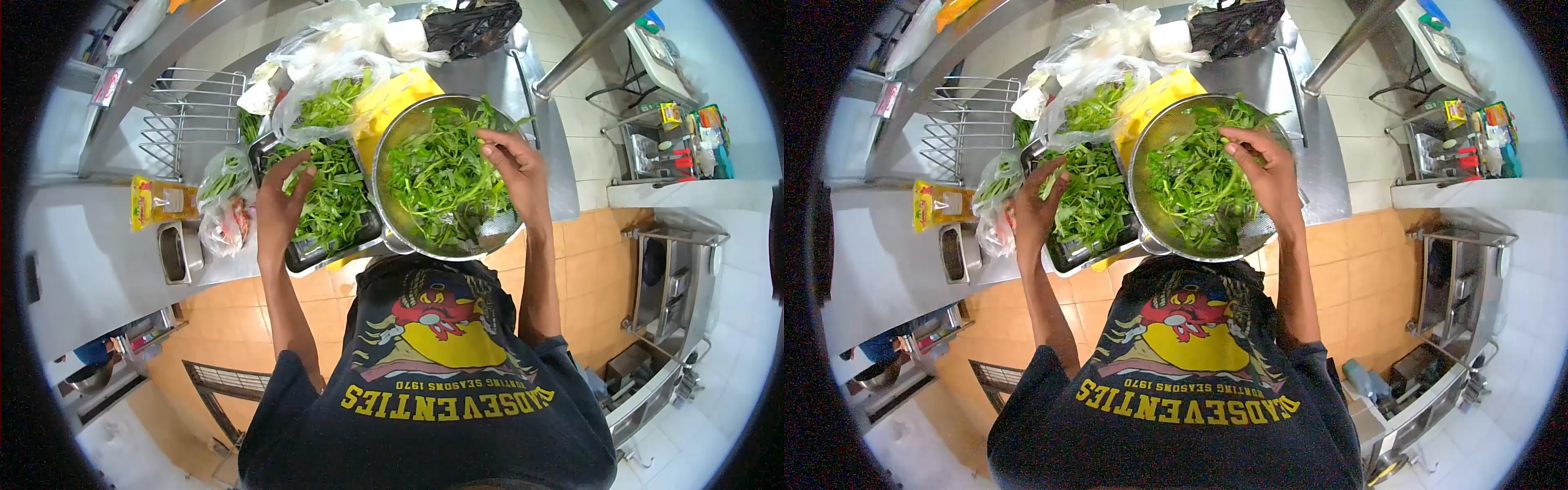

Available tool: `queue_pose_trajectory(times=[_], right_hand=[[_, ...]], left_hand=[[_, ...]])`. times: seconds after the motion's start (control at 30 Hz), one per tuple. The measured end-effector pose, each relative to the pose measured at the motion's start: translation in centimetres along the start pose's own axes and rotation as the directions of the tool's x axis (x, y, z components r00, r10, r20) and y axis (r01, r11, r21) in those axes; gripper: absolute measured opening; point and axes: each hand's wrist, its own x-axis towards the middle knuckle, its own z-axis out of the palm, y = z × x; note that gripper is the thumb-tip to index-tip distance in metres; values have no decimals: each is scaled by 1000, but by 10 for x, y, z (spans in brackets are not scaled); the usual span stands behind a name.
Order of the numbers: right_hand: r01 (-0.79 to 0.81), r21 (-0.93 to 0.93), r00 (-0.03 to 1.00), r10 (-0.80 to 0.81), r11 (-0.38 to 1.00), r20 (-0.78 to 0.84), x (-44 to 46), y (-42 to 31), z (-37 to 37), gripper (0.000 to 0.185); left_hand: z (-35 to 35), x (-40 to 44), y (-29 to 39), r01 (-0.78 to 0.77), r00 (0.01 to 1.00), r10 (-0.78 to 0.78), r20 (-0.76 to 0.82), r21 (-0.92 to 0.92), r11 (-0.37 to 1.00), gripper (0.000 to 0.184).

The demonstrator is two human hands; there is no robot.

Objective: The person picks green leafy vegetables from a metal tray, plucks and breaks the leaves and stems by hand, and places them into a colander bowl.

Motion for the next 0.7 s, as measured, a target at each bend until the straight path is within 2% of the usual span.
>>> queue_pose_trajectory(times=[0.03,0.07,0.1,0.17,0.23,0.33,0.43,0.47,0.57,0.6,0.7], right_hand=[[-12,10,1000,12,1000,11,0,-3,1,16],[-62,109,998,61,992,17,0,-6,4,24],[-41,146,999,41,988,8,0,-3,5,28],[6,222,1000,-5,975,-9,3,7,5,36],[-23,197,1000,22,980,6,2,4,5,41],[7,187,1000,-7,982,0,1,9,8,38],[27,86,999,-29,996,27,-3,11,9,37],[102,14,994,-103,995,45,-3,13,9,38],[134,-109,990,-129,985,48,-7,5,11,36],[146,-88,988,-141,985,61,-7,5,11,36],[48,-8,996,-47,999,69,-8,-4,9,29]], left_hand=[[7,1,3,21,1000,-20,18,-66,998,28],[14,3,7,43,998,-38,40,-133,990,27],[23,4,10,66,996,-55,64,-198,978,27],[46,9,21,10,993,25,114,-294,956,25],[71,11,42,-35,984,100,149,-390,920,25],[98,14,73,-29,970,122,212,-395,918,24],[118,15,90,28,939,116,323,-409,912,24],[129,15,84,-3,940,148,308,-427,904,24],[133,15,87,-63,938,176,297,-354,933,22],[135,15,87,-53,949,167,268,-387,921,21],[136,14,80,1,970,117,215,-478,878,18]])
